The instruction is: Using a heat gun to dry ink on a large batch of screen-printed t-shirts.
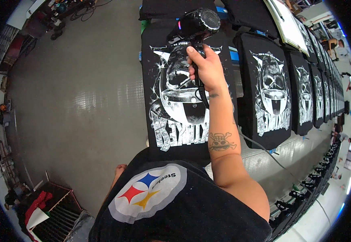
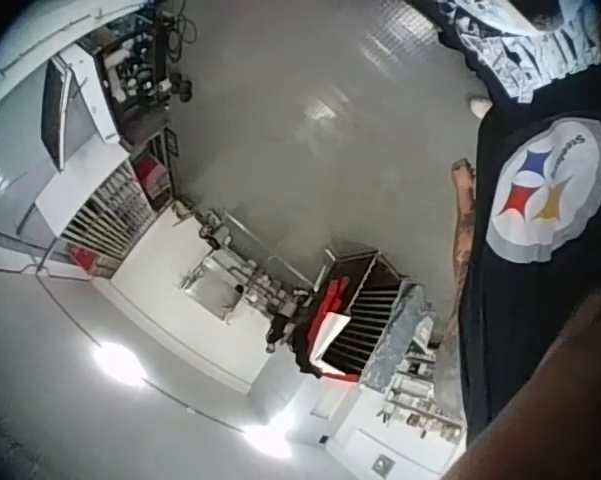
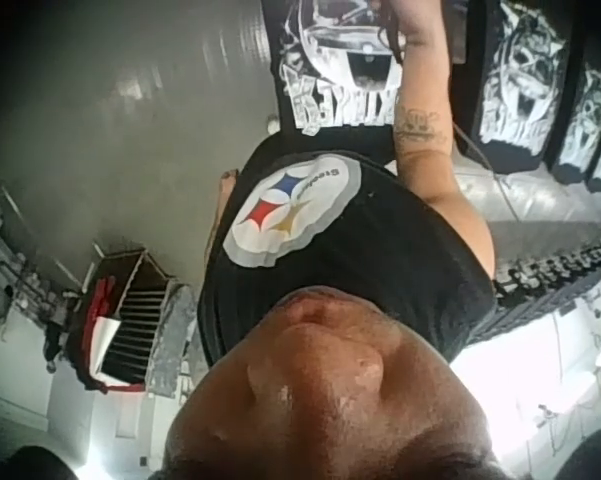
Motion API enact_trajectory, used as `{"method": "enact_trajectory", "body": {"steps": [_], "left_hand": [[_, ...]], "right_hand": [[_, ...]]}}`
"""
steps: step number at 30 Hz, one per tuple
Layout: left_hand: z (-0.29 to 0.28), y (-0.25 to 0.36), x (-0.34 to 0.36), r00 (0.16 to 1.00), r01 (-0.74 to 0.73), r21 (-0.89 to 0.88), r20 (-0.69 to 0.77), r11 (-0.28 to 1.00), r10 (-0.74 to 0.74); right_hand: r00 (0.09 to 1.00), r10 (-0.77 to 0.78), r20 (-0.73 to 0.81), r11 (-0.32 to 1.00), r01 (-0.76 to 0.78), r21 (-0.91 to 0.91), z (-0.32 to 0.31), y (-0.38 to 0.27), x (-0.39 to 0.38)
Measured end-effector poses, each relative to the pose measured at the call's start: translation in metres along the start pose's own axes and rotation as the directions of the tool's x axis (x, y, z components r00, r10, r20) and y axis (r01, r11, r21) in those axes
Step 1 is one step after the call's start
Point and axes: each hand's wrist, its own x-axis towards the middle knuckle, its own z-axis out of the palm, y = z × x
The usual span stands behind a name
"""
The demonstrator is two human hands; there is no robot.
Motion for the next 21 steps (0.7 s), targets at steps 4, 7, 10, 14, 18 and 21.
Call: {"method": "enact_trajectory", "body": {"steps": [4,7,10,14,18,21], "left_hand": [[0.003,0.0,0.005,0.999,-0.041,0.048,0.011,0.998,0.041],[0.012,0.017,0.005,0.999,-0.051,0.111,0.016,0.993,0.05],[0.007,0.022,0.023,0.999,-0.038,0.087,0.031,0.996,0.035],[0.005,0.027,0.048,0.992,-0.07,-0.064,0.105,0.996,0.076],[0.01,0.056,0.052,0.991,-0.043,-0.041,0.125,0.998,0.048],[0.018,0.073,0.042,0.995,-0.076,-0.016,0.071,0.997,0.077]], "right_hand": [[0.993,-0.01,-0.121,0.999,0.014,0.03,-0.027,-0.001,0.0],[0.972,-0.041,-0.232,0.999,0.039,-0.014,-0.056,-0.004,-0.006],[0.944,-0.051,-0.326,0.999,0.046,-0.023,-0.077,-0.013,-0.022],[0.941,-0.027,-0.338,1.0,0.023,-0.017,-0.092,-0.016,-0.042],[0.943,-0.008,-0.332,0.999,-0.003,-0.034,-0.097,-0.013,-0.05],[0.934,-0.01,-0.358,1.0,0.01,-0.004,-0.094,-0.012,-0.047]]}}
